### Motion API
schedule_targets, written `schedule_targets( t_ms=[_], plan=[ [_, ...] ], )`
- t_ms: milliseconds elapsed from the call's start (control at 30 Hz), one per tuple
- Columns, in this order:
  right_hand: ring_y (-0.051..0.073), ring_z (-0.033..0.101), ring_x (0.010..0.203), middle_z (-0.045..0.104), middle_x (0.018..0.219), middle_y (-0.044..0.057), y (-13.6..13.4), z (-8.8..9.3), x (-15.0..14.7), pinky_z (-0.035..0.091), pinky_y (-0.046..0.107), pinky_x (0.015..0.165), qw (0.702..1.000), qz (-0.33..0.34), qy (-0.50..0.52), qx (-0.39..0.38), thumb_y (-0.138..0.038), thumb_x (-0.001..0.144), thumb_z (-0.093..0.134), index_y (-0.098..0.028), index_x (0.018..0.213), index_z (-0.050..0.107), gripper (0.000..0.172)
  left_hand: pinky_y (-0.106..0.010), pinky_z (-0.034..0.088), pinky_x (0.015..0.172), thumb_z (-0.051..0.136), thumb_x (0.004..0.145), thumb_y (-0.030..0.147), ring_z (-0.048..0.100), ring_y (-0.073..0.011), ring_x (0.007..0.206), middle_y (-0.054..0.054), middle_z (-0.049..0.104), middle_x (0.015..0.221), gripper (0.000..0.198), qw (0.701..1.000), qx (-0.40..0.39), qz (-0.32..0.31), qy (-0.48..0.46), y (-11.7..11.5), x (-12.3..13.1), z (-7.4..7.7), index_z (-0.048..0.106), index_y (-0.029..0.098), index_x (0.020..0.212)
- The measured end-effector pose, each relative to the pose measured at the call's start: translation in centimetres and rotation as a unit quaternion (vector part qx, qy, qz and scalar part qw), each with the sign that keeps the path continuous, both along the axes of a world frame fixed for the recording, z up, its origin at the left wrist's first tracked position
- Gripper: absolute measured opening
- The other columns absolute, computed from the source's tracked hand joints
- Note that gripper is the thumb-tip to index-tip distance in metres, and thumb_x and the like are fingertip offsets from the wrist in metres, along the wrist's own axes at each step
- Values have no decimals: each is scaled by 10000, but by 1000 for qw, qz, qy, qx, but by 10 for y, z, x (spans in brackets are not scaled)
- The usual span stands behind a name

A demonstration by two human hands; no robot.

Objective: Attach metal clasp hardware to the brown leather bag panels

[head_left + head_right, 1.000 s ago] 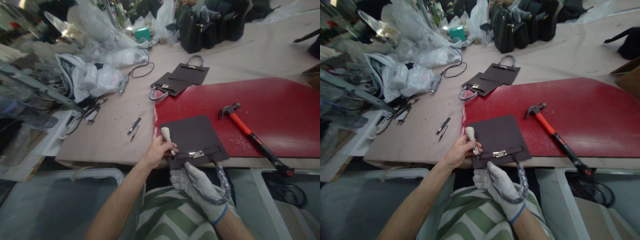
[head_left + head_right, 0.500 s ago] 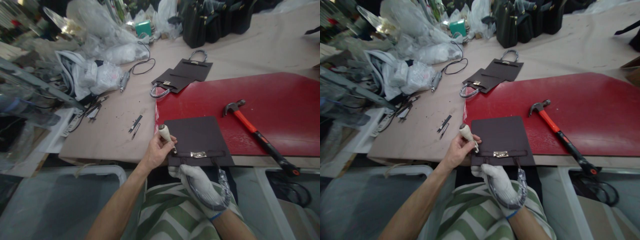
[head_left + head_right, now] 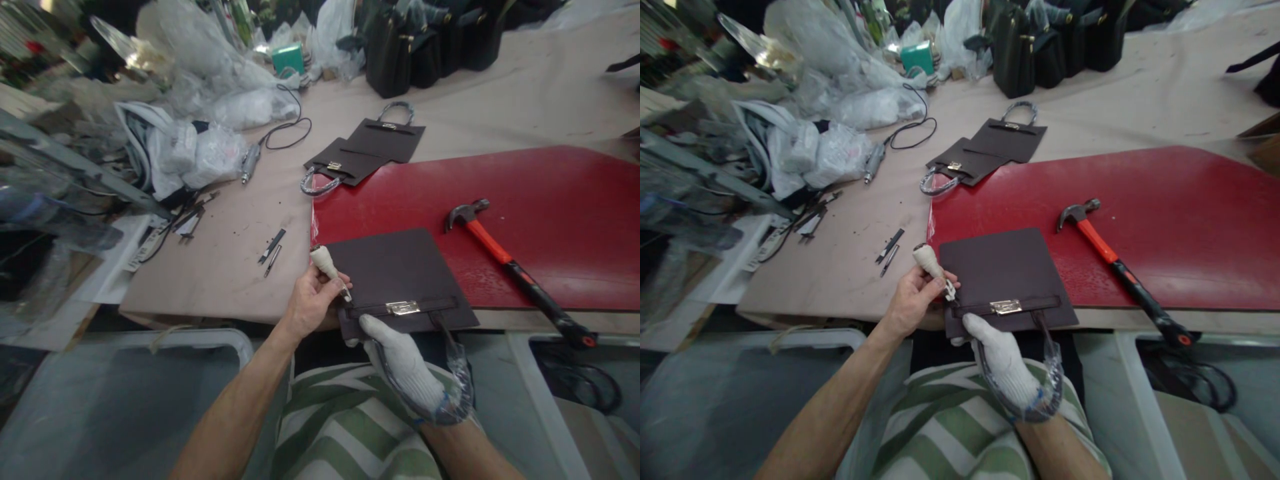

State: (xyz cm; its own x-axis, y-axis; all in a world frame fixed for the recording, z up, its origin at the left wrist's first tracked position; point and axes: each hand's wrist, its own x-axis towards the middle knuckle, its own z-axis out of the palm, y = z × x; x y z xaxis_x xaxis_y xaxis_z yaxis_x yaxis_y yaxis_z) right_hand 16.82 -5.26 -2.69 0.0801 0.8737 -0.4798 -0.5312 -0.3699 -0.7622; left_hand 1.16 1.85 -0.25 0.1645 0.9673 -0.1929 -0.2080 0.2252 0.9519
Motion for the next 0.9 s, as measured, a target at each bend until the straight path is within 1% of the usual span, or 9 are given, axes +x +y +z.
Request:
schedule_targets(
  t_ms=[133,200,367,500,567,633,767,900],
  plan=[
    [326,649,1183,773,1140,58,-4,-8,6,391,567,1202,999,-1,-39,-2,-433,586,959,-238,1048,810,522,-302,621,790,876,775,518,774,-222,867,-89,759,963,500,999,-11,7,-41,-8,-1,8,626,141,987],
    [322,639,1200,771,1157,49,-5,-13,7,368,562,1220,999,2,-37,5,-458,576,964,-251,1049,809,539,-320,623,805,859,806,493,776,-236,893,-97,766,984,465,998,-1,5,-58,-13,-2,9,623,147,1008],
    [326,644,1195,766,1185,59,-7,-20,8,379,558,1214,1000,10,-26,-5,-510,556,972,-236,1050,813,586,-335,614,843,810,875,424,772,-243,954,-111,776,1055,379,996,47,7,-69,-21,-5,2,622,159,1071],
    [338,693,1062,796,1012,62,-6,-22,8,410,601,1179,997,21,-42,-59,-520,464,1003,-226,892,829,547,-354,617,824,815,861,440,776,-259,930,-115,781,1022,390,996,50,9,-74,-23,-5,-1,616,154,1036],
    [331,705,1020,796,1007,68,-6,-21,8,428,603,1162,997,27,-28,-72,-517,459,1008,-220,878,833,543,-349,614,819,812,862,437,774,-261,932,-121,782,1017,384,997,50,3,-60,-23,-6,-2,619,152,1034],
    [319,705,1029,792,1043,74,-5,-19,6,442,577,1160,997,28,-15,-70,-516,482,1006,-216,903,836,544,-339,606,814,801,873,432,768,-257,944,-125,780,1028,371,997,58,-4,-48,-23,-7,-3,626,154,1043],
    [322,701,1038,792,1030,75,-4,-15,4,455,573,1148,997,27,-19,-68,-515,486,1006,-216,878,829,523,-324,588,804,775,899,431,752,-235,926,-118,776,1031,344,996,77,-8,-36,-22,-10,-6,640,159,1061],
    [325,684,1077,788,1025,72,-3,-18,1,431,581,1164,998,14,-26,-49,-497,514,1000,-212,875,816,496,-302,573,786,754,917,415,727,-206,875,-117,769,1034,312,997,77,-24,-17,-21,-11,-3,662,152,1056]
  ],
)
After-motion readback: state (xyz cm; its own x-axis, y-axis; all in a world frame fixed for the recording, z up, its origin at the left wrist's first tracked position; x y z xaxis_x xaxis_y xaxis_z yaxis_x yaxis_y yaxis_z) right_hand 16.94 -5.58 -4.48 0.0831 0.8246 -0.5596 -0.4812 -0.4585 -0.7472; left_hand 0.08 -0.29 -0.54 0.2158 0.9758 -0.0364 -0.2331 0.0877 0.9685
